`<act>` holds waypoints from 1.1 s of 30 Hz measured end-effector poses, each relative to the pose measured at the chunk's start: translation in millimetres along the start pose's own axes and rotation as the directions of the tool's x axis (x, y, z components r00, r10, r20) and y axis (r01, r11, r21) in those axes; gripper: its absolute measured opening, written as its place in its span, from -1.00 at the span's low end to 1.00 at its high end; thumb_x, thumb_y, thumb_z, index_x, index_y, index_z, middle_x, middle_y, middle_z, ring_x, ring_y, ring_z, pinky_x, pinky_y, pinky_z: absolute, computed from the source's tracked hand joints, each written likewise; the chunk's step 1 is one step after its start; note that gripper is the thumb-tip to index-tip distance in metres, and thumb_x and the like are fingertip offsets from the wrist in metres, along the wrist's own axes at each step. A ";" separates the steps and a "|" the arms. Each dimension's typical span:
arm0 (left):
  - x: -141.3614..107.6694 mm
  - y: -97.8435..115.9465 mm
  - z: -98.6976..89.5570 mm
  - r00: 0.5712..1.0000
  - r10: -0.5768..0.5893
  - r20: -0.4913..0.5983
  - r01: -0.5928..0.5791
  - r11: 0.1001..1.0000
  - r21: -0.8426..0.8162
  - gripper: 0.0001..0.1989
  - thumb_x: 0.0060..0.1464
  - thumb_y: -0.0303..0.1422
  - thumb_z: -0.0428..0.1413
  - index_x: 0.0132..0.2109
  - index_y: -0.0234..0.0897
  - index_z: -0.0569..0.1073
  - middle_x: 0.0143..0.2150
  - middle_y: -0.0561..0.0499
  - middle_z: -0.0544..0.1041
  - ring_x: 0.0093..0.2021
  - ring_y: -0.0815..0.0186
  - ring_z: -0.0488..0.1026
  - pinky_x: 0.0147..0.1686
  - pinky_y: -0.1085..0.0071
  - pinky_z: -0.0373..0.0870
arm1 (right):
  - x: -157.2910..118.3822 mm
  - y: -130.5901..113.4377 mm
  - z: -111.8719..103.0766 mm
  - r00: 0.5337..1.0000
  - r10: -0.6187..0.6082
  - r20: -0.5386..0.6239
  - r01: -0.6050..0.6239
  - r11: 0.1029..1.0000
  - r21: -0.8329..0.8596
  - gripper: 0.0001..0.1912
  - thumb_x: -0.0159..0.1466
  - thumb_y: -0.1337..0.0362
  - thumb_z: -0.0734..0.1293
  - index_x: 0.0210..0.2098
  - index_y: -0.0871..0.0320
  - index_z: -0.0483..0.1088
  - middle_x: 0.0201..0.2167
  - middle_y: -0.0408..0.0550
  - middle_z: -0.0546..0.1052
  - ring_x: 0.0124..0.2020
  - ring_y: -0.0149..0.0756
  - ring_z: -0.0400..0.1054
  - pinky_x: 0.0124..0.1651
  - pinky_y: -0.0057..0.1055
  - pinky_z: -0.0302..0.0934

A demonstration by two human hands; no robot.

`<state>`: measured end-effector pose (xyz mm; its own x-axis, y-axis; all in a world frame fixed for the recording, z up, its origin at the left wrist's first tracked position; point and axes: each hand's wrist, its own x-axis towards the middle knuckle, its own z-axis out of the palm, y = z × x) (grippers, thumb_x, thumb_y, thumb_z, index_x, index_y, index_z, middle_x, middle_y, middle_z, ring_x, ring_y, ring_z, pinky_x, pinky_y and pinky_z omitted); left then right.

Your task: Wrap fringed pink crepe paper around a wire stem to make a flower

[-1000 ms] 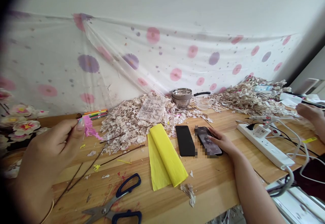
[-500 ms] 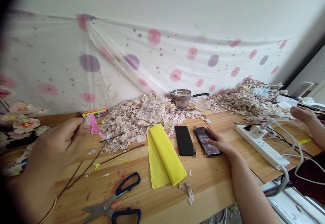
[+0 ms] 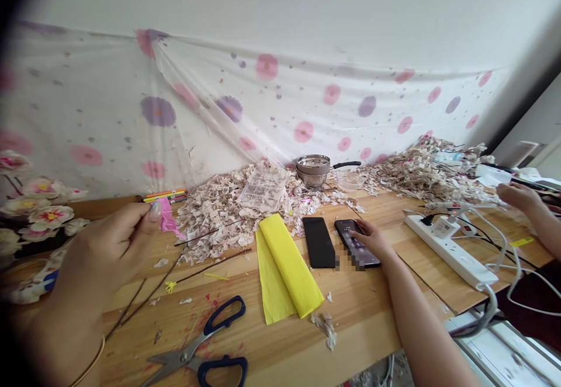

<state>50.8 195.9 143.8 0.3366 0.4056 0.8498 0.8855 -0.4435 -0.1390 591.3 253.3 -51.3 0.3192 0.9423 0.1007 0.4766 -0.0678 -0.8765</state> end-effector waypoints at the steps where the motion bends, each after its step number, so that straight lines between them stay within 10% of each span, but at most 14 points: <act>1: 0.0 0.1 -0.3 1.000 -0.004 0.001 0.004 1.000 0.001 -0.76 0.30 -0.34 -0.04 -0.38 -0.19 0.33 -0.64 0.16 0.28 -0.63 0.35 0.25 -0.55 0.45 0.08 | -0.2 0.2 -0.1 1.000 -0.005 -0.003 0.005 1.000 0.002 -0.26 -0.01 -0.12 0.48 0.12 0.02 0.44 0.22 0.08 0.47 0.30 0.19 0.26 0.36 0.09 0.14; 13: 3.7 0.4 -5.4 1.000 -0.009 -0.020 0.010 1.000 0.003 -0.76 0.31 -0.33 -0.04 -0.35 -0.21 0.37 -0.64 0.18 0.25 -0.66 0.38 0.23 -0.56 0.47 0.09 | -5.0 -6.5 -4.6 0.990 -0.138 -0.037 0.138 0.990 -0.009 -0.30 0.34 -0.28 0.01 0.28 -0.05 0.24 0.21 0.01 0.49 0.34 -0.06 0.24 0.35 0.03 0.15; 24: 0.1 -1.6 0.2 1.000 0.019 -0.014 -0.018 0.999 0.045 -0.75 0.33 -0.31 -0.07 -0.35 -0.18 0.34 -0.62 0.13 0.31 -0.62 0.32 0.32 -0.58 0.46 0.12 | 5.6 -28.7 11.2 0.943 -0.297 0.148 0.318 0.936 -0.152 -0.36 0.18 -0.36 0.24 -0.05 -0.08 0.59 0.16 -0.03 0.53 0.42 0.11 0.06 0.48 0.09 -0.27; 33: -7.5 -7.5 -4.6 0.976 -0.199 0.085 0.200 0.980 -0.010 -0.76 0.29 -0.21 -0.06 -0.31 -0.10 0.41 -0.58 0.07 0.34 -0.57 0.26 0.29 -0.49 0.35 0.13 | -29.3 -17.5 -20.4 0.976 -0.180 -0.124 0.183 0.983 0.014 -0.28 0.28 -0.34 0.08 -0.23 0.09 0.60 -0.36 0.09 0.66 0.10 0.09 0.44 0.27 0.04 0.20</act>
<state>40.2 192.5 140.7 0.1801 0.5519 0.8142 0.9317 -0.3611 0.0387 590.4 220.1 -29.3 0.3267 0.8913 0.3145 0.5154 0.1109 -0.8497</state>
